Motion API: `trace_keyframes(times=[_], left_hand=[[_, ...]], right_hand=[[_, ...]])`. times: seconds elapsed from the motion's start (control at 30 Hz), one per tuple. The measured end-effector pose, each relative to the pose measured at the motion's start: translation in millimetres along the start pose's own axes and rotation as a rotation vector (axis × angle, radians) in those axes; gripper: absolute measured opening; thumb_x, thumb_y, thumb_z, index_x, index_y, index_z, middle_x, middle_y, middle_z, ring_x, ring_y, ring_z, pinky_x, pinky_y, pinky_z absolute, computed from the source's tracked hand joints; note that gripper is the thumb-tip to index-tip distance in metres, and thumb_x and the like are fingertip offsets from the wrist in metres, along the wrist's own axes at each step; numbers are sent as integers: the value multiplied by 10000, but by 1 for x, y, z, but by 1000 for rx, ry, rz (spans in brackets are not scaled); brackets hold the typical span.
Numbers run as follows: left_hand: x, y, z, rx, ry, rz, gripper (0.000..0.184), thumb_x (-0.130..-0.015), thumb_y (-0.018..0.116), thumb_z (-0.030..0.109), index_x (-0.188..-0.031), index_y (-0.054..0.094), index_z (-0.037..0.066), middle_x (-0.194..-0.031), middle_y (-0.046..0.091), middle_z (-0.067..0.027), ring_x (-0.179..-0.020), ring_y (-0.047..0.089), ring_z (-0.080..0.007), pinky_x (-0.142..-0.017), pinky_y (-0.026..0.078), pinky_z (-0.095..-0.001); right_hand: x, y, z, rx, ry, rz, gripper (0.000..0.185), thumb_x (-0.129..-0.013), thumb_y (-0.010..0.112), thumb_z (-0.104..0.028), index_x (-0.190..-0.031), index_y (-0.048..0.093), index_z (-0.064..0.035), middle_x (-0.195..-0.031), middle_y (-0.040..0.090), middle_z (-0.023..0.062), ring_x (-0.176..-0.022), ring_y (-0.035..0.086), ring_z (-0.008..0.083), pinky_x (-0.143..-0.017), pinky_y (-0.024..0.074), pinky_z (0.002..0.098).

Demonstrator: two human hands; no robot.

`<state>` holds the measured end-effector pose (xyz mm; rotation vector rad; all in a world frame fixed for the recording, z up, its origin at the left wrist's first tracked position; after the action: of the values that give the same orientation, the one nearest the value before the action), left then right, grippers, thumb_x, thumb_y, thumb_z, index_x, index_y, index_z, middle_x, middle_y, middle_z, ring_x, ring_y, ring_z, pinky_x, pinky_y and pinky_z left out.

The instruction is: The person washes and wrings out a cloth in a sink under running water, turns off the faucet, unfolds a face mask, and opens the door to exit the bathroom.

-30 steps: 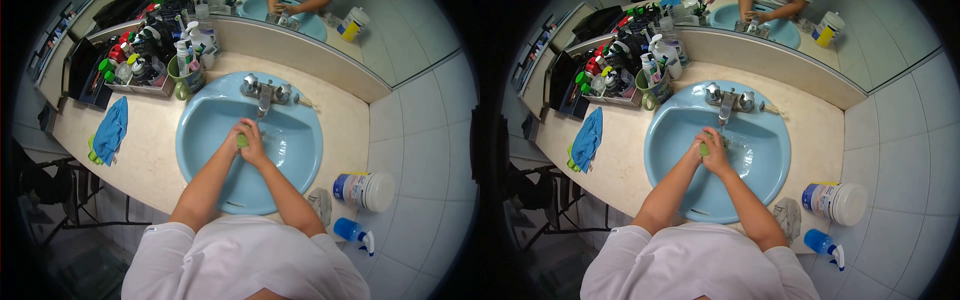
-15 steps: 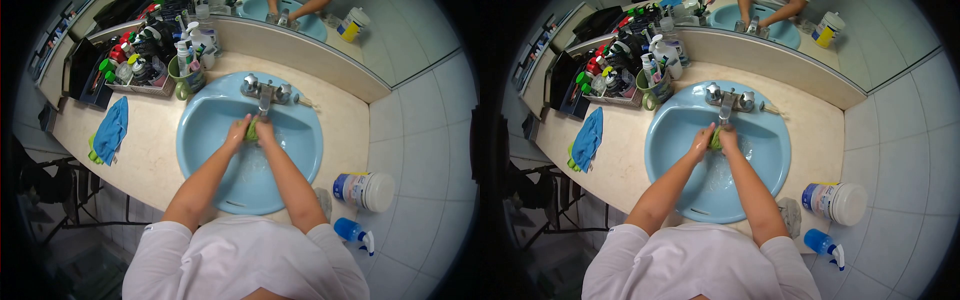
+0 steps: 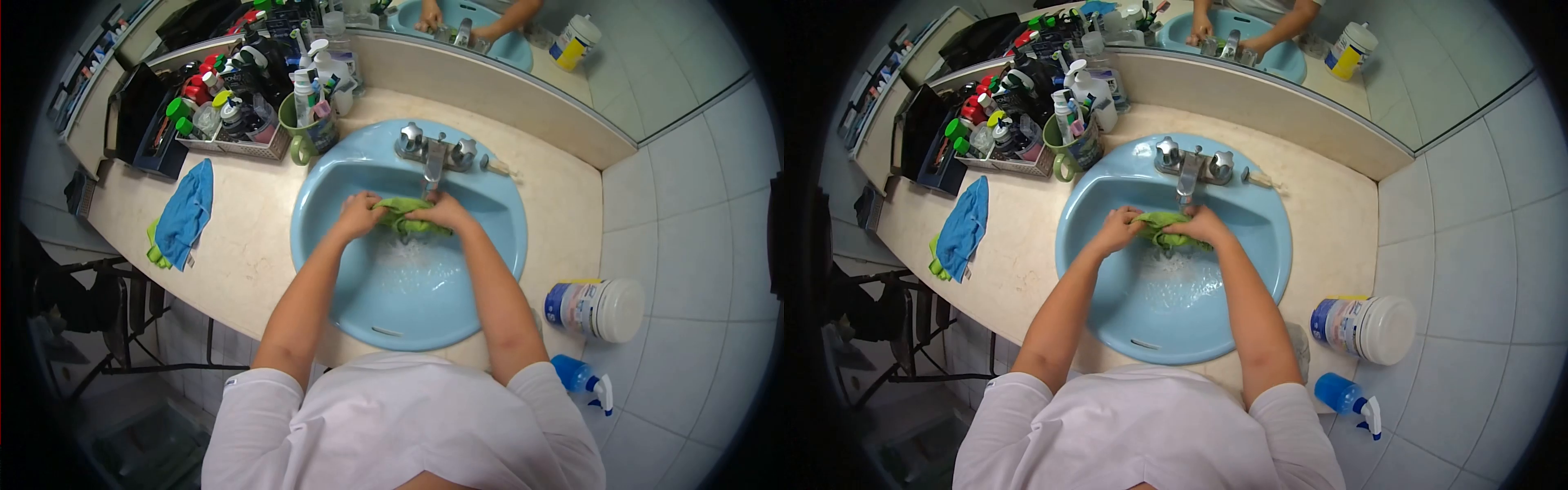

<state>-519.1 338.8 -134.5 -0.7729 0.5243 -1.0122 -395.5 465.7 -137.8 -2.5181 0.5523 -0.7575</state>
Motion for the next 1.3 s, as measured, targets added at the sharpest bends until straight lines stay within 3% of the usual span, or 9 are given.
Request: trace_keyframes(times=[0.13,0.23,0.33,0.6,0.8,0.9,1.1,1.2,1.3], left_hand=[[-9,-11,25,514,-134,-103,173,-794,497,176,-864,587,46,-833,559,-89,-724,521,-178,-656,416,-288],[-17,-4,51,746,-146,-163,150,-795,494,163,-851,566,42,-730,538,-20,-680,490,-101,-616,405,-246],[-29,11,53,701,-119,-211,142,-782,528,168,-836,560,41,-698,524,10,-644,469,-73,-586,392,-223],[-14,48,15,601,-374,-532,186,-717,607,211,-745,613,27,-638,559,-17,-580,490,-94,-558,388,-223],[-16,54,22,894,-396,-378,130,-707,551,150,-757,597,39,-640,553,-21,-586,496,-113,-550,395,-241],[-15,59,30,640,-198,-442,133,-705,525,130,-784,580,39,-665,552,-28,-605,500,-114,-552,396,-245],[-28,55,-28,466,-328,-237,159,-738,478,98,-842,562,13,-758,567,-46,-646,508,-109,-559,397,-243],[-8,60,-20,778,-557,-341,153,-764,461,87,-839,571,12,-759,573,-45,-645,512,-108,-560,398,-246],[-5,76,-20,731,-506,-209,202,-773,463,146,-839,589,2,-780,591,-79,-712,528,-153,-618,411,-295]], right_hand=[[9,-2,-13,317,-191,90,594,-608,718,-317,-1074,505,-16,-972,588,149,-923,553,275,-801,416,339],[18,4,-27,-20,-588,284,465,-711,652,-291,-1051,523,-1,-937,599,132,-864,562,224,-778,420,328],[6,11,6,-403,-260,135,317,-786,583,-218,-1013,553,1,-844,607,85,-795,548,162,-752,420,295],[19,-20,33,-862,-152,371,136,-806,561,-127,-845,537,0,-688,507,1,-637,441,76,-577,369,221],[9,-8,8,-639,-289,255,176,-760,602,-102,-890,537,-4,-727,551,16,-682,520,118,-653,428,245],[1,-9,14,-667,-230,235,208,-749,588,-61,-936,545,19,-818,596,70,-757,562,153,-702,442,271],[15,-17,-13,115,-161,529,127,-763,559,-87,-857,585,-6,-782,605,178,-699,605,227,-648,456,305],[14,4,-37,-61,-403,529,139,-795,538,-107,-888,589,-17,-736,612,107,-649,575,165,-583,457,286],[-18,41,-21,-898,-156,58,156,-843,506,-137,-922,563,-15,-657,552,37,-548,508,83,-490,414,200]])
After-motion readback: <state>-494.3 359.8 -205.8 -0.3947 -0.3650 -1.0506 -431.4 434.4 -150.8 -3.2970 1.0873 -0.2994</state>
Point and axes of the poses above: each hand's wrist, its own x-axis away from the middle knuckle, its own y-axis out of the palm, z = x × y, the point moved 8 cm from there along -x, towards the middle knuckle
